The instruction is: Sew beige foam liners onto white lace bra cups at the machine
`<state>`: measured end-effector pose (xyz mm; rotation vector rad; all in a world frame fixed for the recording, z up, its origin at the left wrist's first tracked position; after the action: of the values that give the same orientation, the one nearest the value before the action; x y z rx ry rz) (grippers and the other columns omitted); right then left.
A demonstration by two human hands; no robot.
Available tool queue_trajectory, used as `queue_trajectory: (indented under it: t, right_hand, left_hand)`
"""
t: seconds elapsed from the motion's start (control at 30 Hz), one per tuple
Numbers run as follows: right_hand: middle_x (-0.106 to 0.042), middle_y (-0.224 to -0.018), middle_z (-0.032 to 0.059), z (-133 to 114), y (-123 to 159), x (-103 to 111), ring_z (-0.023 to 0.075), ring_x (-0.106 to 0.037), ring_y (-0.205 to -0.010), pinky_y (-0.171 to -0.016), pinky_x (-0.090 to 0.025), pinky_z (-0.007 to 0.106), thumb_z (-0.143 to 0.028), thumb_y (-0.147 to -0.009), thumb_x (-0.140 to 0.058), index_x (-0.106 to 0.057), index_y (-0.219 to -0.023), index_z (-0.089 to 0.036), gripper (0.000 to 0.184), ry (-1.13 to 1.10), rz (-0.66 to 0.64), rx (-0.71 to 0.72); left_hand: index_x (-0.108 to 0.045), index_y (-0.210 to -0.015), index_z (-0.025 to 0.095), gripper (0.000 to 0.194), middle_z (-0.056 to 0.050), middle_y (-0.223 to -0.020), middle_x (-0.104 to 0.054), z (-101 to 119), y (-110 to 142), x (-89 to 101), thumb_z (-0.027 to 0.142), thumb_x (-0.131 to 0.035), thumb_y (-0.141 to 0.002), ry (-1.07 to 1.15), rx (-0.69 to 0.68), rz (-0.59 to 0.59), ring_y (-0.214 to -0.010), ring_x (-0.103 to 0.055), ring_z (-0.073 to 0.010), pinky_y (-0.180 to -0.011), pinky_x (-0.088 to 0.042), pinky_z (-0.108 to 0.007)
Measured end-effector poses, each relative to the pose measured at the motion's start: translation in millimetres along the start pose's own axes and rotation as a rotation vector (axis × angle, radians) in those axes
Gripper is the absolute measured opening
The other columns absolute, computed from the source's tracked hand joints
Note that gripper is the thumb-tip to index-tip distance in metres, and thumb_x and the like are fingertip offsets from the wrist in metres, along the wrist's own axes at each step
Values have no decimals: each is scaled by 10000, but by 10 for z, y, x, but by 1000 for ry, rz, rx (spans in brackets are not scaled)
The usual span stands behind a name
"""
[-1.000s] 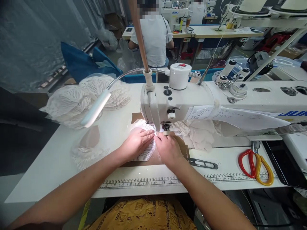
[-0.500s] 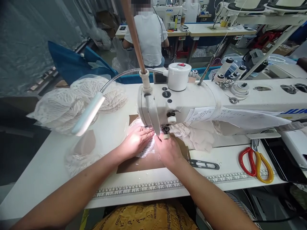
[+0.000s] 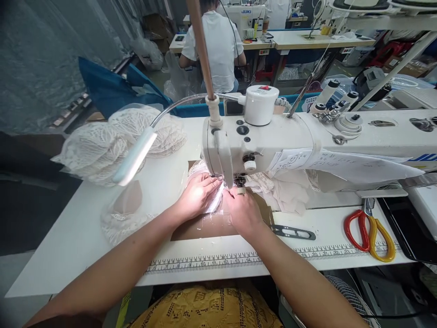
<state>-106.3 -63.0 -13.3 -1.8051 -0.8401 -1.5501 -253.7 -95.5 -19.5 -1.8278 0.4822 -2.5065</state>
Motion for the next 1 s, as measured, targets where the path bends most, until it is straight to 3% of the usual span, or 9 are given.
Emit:
queue_trajectory:
  t: [0.2,0.4,0.5,0.57,0.67,0.7,0.77,0.87,1.0]
  right_hand:
    - [-650,-1067,93,12,24,-20,189,-559,-810,-707,-407,286,-46,-871,-372,-616,-1263,-176,480,-35,63,-38]
    - [-680,-1075,88,31,55,-36,203,-614,-848,-715,-447,309,-98,-895,-374,-648,-1214,-181,429,-55,162,-20]
    - [-682,-1065,87,50,64,-37,206,-632,-842,-686,-463,314,-114,-900,-370,-660,-1185,-179,412,-60,165,10]
    - [-680,-1063,82,59,73,-36,200,-638,-821,-655,-469,312,-137,-910,-372,-667,-1166,-194,395,-74,163,30]
    - [-680,-1068,75,72,82,-38,196,-643,-804,-638,-477,313,-167,-916,-384,-674,-1145,-213,373,-105,164,33]
    - [-681,-1071,73,76,82,-42,199,-646,-809,-641,-481,316,-174,-916,-387,-675,-1141,-216,368,-113,162,26]
    - [-681,-1081,74,82,82,-45,211,-652,-839,-656,-493,328,-194,-920,-386,-674,-1141,-218,364,-132,147,12]
    - [-673,-1125,79,68,108,15,233,-651,-942,-735,-520,357,-266,-943,-385,-668,-1149,-218,353,-246,144,26]
    - [-601,-1296,84,-38,238,219,248,-623,-1065,-865,-530,399,-421,-916,-493,-631,-1222,-255,374,-523,81,96]
  left_hand:
    - [-555,-1296,114,395,-135,-1327,-575,59,34,60,250,-440,-944,-110,5,-17,-1181,-481,-308,-932,-422,-463]
    - [-594,-1172,124,318,-151,-1272,-587,72,201,327,246,-464,-909,-207,312,-57,-1087,-526,-321,-816,-462,-458]
    - [-620,-1026,158,220,-105,-1137,-636,-28,494,581,244,-455,-909,-174,355,-56,-1011,-562,-262,-838,-476,-397]
    - [-608,-985,164,223,-103,-1111,-633,-204,819,779,222,-401,-924,-172,441,14,-1025,-561,-248,-893,-464,-391]
    - [-587,-976,153,225,-151,-1084,-622,-602,1457,1049,260,-402,-906,-260,786,216,-1053,-549,-313,-903,-450,-470]
    - [-581,-943,144,224,-173,-1059,-618,-720,1665,1096,290,-418,-892,-234,890,271,-1044,-549,-341,-890,-448,-499]
    - [-560,-871,154,203,-177,-1026,-620,-867,1974,1131,298,-418,-877,-155,961,325,-1039,-547,-348,-894,-439,-503]
    - [-519,-848,183,223,-109,-938,-635,-860,2202,1146,329,-365,-915,-29,961,374,-912,-584,-260,-807,-482,-399]
    - [-490,-874,194,300,1,-702,-541,-545,2179,1137,480,-420,-931,703,876,488,-614,-512,-139,-583,-446,-255]
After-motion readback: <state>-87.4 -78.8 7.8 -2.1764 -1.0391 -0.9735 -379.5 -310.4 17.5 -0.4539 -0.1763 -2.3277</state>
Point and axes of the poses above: each hand's wrist, its own y-axis away from the middle knuckle, its own x-axis out of the back of the hand, z = x × y, the point moved 4 cm from there along -y, towards the middle knuckle
